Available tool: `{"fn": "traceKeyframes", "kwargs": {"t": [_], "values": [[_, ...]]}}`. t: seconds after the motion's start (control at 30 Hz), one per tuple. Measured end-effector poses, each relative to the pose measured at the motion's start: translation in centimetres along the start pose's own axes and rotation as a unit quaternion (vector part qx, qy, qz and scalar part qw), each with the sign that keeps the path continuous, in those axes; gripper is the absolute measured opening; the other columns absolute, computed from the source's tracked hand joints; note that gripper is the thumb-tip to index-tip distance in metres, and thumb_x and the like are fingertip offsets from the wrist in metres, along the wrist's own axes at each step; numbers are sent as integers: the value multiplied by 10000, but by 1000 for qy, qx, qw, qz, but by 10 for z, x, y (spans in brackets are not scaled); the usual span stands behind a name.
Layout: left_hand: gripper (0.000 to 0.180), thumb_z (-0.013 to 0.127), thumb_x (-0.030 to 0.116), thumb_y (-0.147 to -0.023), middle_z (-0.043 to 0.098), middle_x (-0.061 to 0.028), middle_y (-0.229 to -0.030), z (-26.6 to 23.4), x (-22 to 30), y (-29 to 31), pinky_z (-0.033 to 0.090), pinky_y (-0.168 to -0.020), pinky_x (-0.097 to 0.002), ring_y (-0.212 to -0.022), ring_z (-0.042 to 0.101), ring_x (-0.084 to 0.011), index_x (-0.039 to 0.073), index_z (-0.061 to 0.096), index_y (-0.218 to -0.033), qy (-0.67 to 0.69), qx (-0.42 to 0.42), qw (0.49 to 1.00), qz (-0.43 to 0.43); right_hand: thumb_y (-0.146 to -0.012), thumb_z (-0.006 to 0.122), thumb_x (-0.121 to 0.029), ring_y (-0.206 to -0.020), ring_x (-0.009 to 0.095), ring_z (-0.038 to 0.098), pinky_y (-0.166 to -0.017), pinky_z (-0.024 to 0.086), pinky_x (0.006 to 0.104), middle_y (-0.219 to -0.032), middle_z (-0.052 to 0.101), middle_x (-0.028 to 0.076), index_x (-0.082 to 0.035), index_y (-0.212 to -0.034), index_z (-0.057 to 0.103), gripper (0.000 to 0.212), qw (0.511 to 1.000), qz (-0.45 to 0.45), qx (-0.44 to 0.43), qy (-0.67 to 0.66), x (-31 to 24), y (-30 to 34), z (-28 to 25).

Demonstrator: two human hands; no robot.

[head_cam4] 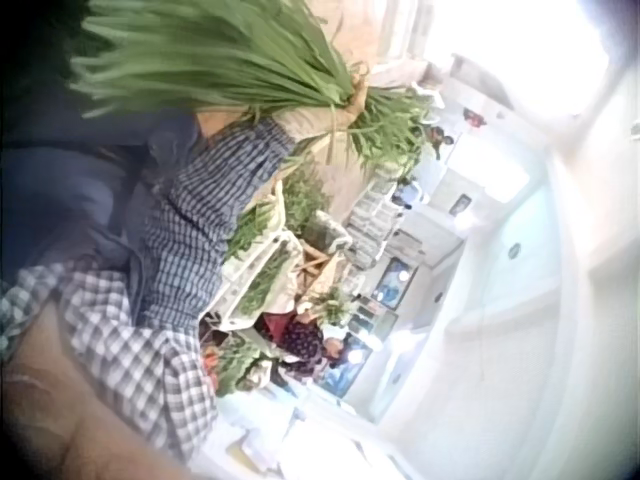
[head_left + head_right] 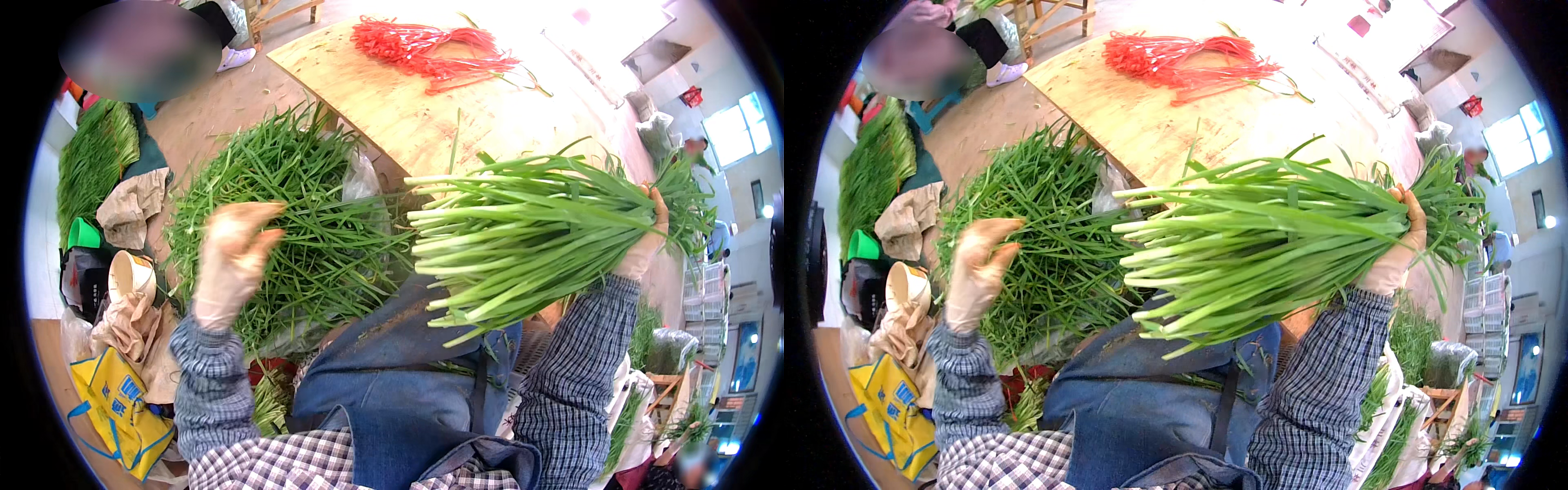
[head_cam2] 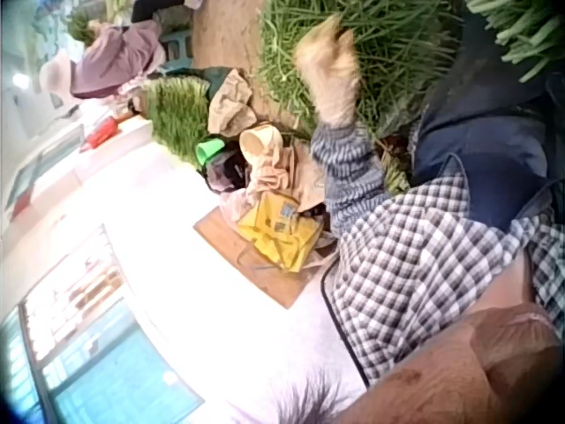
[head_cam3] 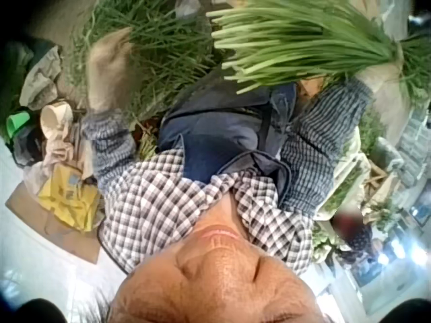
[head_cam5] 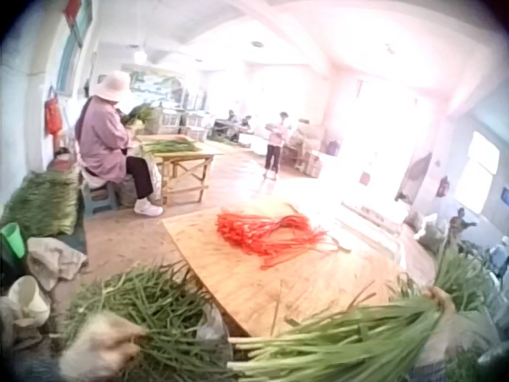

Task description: The person gathers bunches of green chives, secures them with red plastic ties by hand, and places the completed bunches into a nearby basket.

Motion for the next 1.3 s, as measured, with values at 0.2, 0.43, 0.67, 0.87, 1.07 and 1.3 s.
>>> {"fn": "traceKeyframes", "kwargs": {"t": [0.2, 0.43, 0.67, 0.87, 1.07, 1.3], "values": [[433, 602, 173, -843, 581, -105, -1123, 64, 73, -47, 421, -910, -327, -1056, 531, -197, 42, 497, -1242, 465, -108, 877, -59, -825, 552, -159, -730, 140, 520, -818, 456, 332, -755, 533, -5, -38, -923, 539, 155, 974, 97, -174, -105, 1, -15, -9], [734, 702, 154, -759, 477, -80, -1268, 93, 124, -53, 341, -990, -300, -1141, 444, -161, 117, 314, -1381, 587, -279, 760, 32, -842, 546, -206, -781, 138, 462, -731, 410, 303, -792, 474, -19, -30, -1029, 509, 259, 922, 151, -276, -225, 17, -13, -16], [498, 708, 124, -712, 530, -80, -939, 89, 139, -48, 389, -855, -318, -937, 501, -219, 79, 562, -1186, 516, -163, 838, 71, -847, 527, -233, -721, 124, 425, -695, 385, 289, -765, 456, -28, -59, -966, 504, 212, 885, 147, -355, -262, 25, -4, -9], [251, 689, 65, -686, 571, -114, -875, 87, 142, -43, 449, -758, -316, -850, 563, -252, 65, 665, -936, 525, -57, 843, 100, -829, 551, -269, -676, 108, 395, -701, 348, 256, -728, 468, -37, -134, -815, 471, 158, 891, 135, -284, -328, 22, -2, -12], [123, 652, 33, -691, 641, -88, -832, 77, 124, -37, 489, -752, -299, -846, 603, -213, 50, 674, -811, 560, -91, 821, 65, -822, 572, -279, -716, 113, 397, -725, 352, 269, -753, 458, -48, -155, -807, 454, 172, 868, 139, -390, -273, 17, 5, -9], [164, 658, 29, -645, 648, -94, -803, 20, 19, -4, 500, -670, -286, -723, 611, -176, 38, 695, -805, 344, -239, 908, -18, -809, 588, -258, -683, 104, 391, -715, 352, 249, -706, 447, -59, -166, -786, 467, 154, 878, 125, -372, -274, 9, -6, -29]]}}
Point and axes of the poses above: each hand's wrist, its own y-axis away from the middle knuckle, its own z-axis out of the palm, x = y × z, the point moved 5 cm from there along -y, towards the middle knuckle
